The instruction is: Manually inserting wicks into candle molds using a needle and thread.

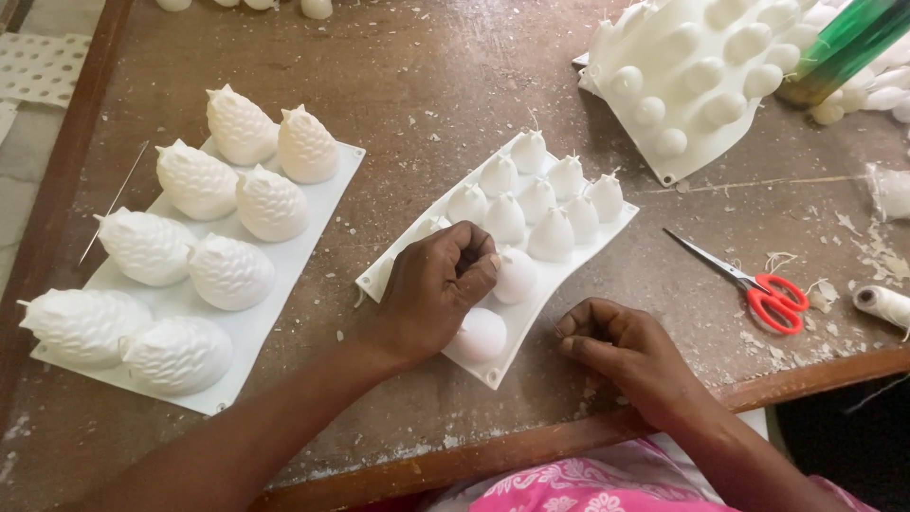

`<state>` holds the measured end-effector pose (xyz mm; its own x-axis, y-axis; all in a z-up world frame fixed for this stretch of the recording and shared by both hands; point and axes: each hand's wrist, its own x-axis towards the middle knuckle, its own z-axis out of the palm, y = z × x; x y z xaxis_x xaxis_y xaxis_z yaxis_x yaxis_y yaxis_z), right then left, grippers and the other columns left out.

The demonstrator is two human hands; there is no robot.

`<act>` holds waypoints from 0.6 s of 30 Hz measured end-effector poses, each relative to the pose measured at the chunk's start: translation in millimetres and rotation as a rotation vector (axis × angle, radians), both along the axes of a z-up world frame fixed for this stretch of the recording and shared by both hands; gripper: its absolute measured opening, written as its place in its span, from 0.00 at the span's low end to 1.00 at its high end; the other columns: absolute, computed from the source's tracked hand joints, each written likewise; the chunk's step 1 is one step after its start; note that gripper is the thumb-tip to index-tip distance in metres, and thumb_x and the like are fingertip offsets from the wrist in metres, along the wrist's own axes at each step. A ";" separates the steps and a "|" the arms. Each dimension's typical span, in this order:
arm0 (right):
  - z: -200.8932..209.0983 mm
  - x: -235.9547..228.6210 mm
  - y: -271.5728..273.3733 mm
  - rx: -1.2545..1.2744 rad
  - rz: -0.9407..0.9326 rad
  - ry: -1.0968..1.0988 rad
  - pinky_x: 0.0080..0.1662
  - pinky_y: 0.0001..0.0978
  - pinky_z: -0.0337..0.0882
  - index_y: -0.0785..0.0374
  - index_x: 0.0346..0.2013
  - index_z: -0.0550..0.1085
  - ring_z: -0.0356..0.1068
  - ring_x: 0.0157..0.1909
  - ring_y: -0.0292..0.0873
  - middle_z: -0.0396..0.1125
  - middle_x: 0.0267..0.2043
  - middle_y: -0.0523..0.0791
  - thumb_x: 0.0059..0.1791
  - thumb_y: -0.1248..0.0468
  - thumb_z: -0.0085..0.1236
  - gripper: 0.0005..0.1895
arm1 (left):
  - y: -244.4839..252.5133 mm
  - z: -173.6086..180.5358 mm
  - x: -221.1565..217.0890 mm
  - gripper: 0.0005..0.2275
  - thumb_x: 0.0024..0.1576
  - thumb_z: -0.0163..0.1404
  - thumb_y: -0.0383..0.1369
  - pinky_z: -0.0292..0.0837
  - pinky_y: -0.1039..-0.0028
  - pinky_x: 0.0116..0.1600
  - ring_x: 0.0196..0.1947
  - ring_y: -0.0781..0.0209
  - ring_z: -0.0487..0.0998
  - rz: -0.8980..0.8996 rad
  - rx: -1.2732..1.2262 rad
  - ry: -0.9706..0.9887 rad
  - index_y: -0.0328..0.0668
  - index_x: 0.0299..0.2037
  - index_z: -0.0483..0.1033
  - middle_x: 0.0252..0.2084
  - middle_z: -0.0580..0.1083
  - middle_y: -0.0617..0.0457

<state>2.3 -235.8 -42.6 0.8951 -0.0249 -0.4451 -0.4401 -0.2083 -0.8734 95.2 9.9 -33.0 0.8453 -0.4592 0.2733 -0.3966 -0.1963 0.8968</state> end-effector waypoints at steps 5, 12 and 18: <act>1.2 -1.3 -3.5 0.009 -0.028 0.037 0.23 0.26 0.72 0.67 0.38 0.75 0.65 0.22 0.34 0.67 0.26 0.42 0.47 0.68 0.57 0.07 | -0.3 1.1 -0.2 0.11 0.61 0.51 0.39 0.75 0.71 0.38 0.30 0.65 0.78 0.014 0.019 -0.007 0.37 0.38 0.74 0.29 0.77 0.52; -5.3 -6.0 -16.9 0.059 -0.037 0.027 0.25 0.26 0.64 0.69 0.38 0.75 0.62 0.23 0.34 0.66 0.26 0.42 0.45 0.72 0.57 0.07 | -0.9 -0.7 0.0 0.11 0.61 0.51 0.39 0.75 0.71 0.38 0.29 0.64 0.77 0.010 -0.001 0.017 0.36 0.38 0.74 0.29 0.76 0.52; -7.3 -9.7 -26.8 0.047 -0.042 0.031 0.27 0.27 0.64 0.69 0.37 0.76 0.62 0.23 0.35 0.66 0.26 0.43 0.44 0.72 0.57 0.07 | -0.9 -1.0 -0.1 0.11 0.61 0.52 0.39 0.75 0.70 0.37 0.29 0.63 0.78 0.008 0.012 0.012 0.36 0.38 0.74 0.29 0.77 0.51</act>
<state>-7.4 -262.6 -49.9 0.8794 -0.0406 -0.4744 -0.4748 -0.1485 -0.8675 95.2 9.0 -34.0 0.8521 -0.4557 0.2574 -0.3841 -0.2105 0.8990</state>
